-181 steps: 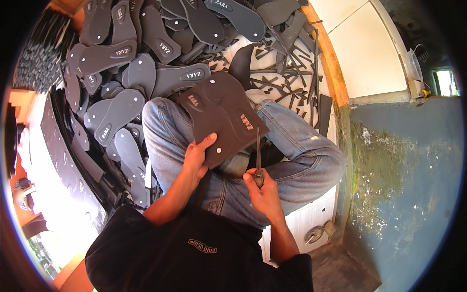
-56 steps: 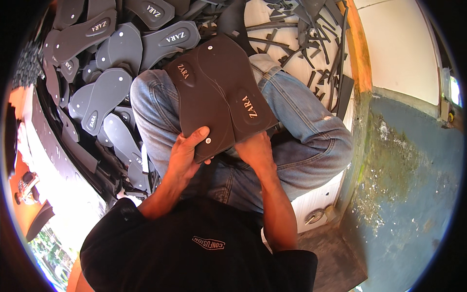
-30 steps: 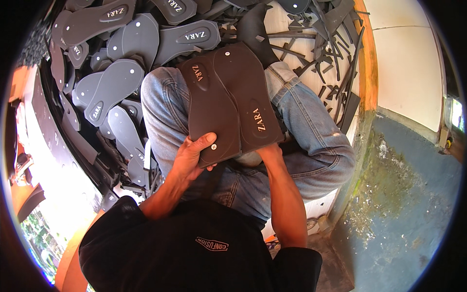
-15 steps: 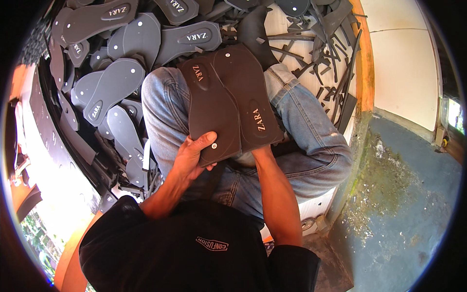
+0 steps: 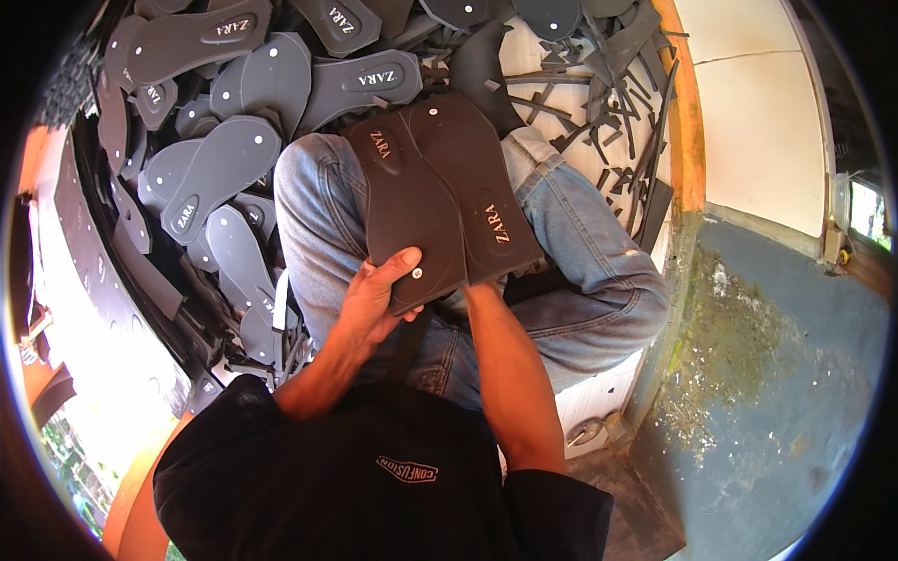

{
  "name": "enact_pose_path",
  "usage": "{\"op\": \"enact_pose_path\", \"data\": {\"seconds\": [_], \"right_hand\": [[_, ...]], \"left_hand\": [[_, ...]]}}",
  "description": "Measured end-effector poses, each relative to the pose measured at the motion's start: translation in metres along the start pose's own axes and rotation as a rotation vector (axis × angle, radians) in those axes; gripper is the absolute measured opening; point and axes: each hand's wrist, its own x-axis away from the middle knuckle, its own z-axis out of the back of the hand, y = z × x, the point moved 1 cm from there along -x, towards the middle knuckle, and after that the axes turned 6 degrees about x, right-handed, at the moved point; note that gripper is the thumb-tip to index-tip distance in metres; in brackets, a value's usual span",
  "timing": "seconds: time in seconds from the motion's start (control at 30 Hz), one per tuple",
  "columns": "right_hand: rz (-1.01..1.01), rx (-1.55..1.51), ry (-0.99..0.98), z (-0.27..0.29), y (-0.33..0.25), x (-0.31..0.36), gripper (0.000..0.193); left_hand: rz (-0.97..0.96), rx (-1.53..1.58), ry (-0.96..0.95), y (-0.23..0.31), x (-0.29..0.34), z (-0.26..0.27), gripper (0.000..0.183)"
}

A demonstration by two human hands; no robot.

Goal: The person uses a knife to cut along the outlines of shoe soles from a large sheet of black foam material, handling individual soles and the sheet to separate the components.

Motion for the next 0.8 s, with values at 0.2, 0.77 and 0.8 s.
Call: {"op": "enact_pose_path", "data": {"seconds": [0.2, 0.77, 0.8], "right_hand": [[-0.049, -0.012, -0.021, 0.001, -0.009, -0.015, 0.033], [-0.152, -0.12, -0.101, 0.011, -0.023, -0.021, 0.032], [-0.176, -0.144, -0.12, 0.009, -0.027, -0.019, 0.032]], "left_hand": [[-0.023, -0.002, 0.006, -0.002, 0.002, -0.004, 0.03], [0.044, -0.103, -0.009, -0.013, 0.037, 0.003, 0.028], [0.065, -0.133, -0.02, -0.015, 0.046, 0.011, 0.025]]}}
